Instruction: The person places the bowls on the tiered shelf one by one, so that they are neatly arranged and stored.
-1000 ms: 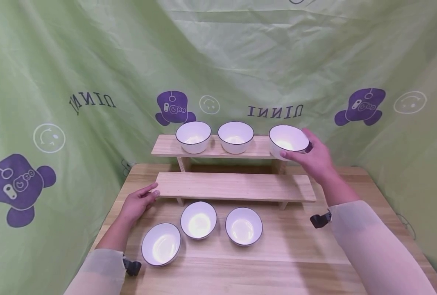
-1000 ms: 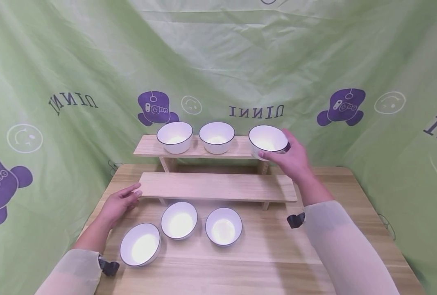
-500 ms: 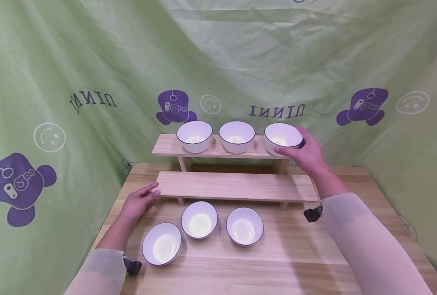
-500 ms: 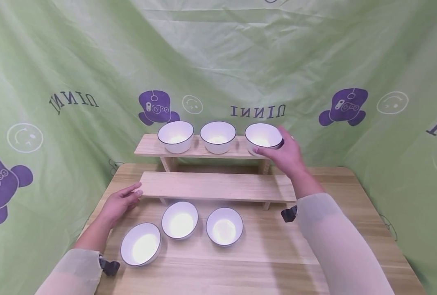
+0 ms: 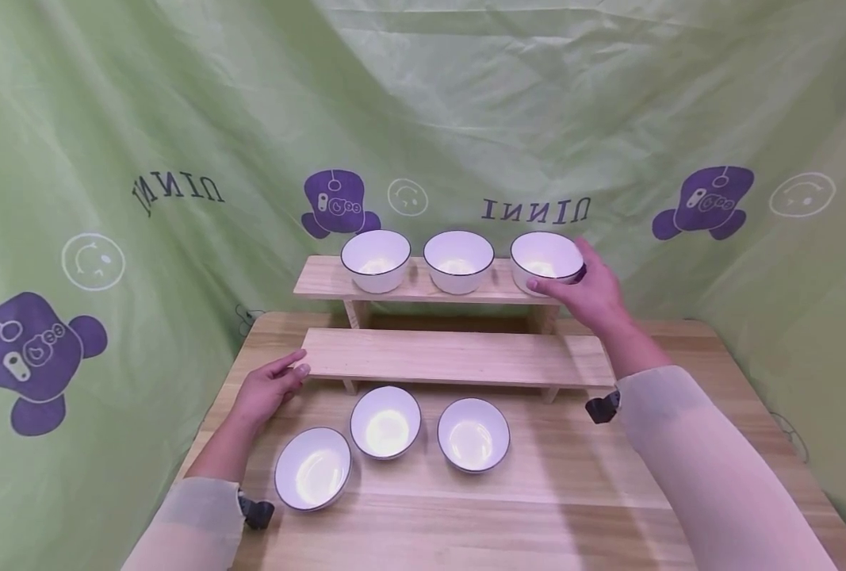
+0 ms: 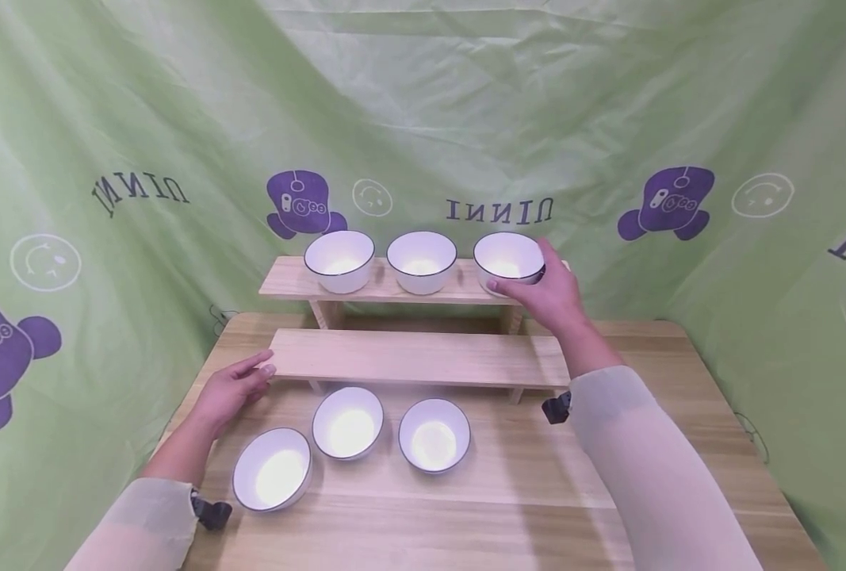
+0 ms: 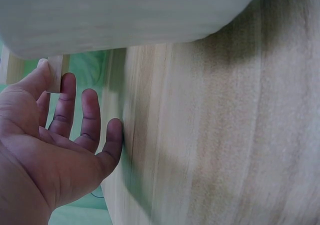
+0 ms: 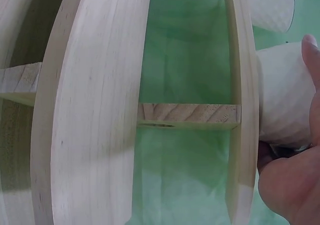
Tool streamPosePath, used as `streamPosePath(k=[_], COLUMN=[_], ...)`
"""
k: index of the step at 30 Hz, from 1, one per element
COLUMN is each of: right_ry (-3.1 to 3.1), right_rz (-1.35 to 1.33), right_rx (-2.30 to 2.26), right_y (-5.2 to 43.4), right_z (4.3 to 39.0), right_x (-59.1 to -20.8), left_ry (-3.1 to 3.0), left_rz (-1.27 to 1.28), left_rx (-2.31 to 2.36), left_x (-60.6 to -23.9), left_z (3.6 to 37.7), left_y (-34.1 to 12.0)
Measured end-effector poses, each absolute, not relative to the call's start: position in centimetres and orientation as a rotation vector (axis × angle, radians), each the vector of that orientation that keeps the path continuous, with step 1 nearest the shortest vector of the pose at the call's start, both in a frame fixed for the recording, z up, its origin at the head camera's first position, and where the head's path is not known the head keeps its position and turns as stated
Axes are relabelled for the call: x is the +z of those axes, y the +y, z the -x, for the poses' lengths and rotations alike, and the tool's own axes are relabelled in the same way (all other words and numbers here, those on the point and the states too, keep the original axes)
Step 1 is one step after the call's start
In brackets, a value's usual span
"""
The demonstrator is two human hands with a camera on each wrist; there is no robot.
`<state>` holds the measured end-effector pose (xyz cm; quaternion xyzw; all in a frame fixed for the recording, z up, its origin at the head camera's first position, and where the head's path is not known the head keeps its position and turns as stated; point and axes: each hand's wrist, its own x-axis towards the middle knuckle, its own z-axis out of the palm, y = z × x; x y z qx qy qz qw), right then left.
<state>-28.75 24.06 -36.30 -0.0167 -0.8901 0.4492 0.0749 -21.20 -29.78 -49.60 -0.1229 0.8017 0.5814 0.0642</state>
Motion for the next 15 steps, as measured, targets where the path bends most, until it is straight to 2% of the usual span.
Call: streamPosePath(k=[15], right_ry=[-2.648], right_rz=[0.010], right_rx=[1.429], right_y=[24.49], right_z=[28.11], right_x=[-36.27], left_ry=[2.427], left_rz=[0.356], left_rx=[1.778], left_x=[-49.50], left_z=[21.14], left_y=[-29.63])
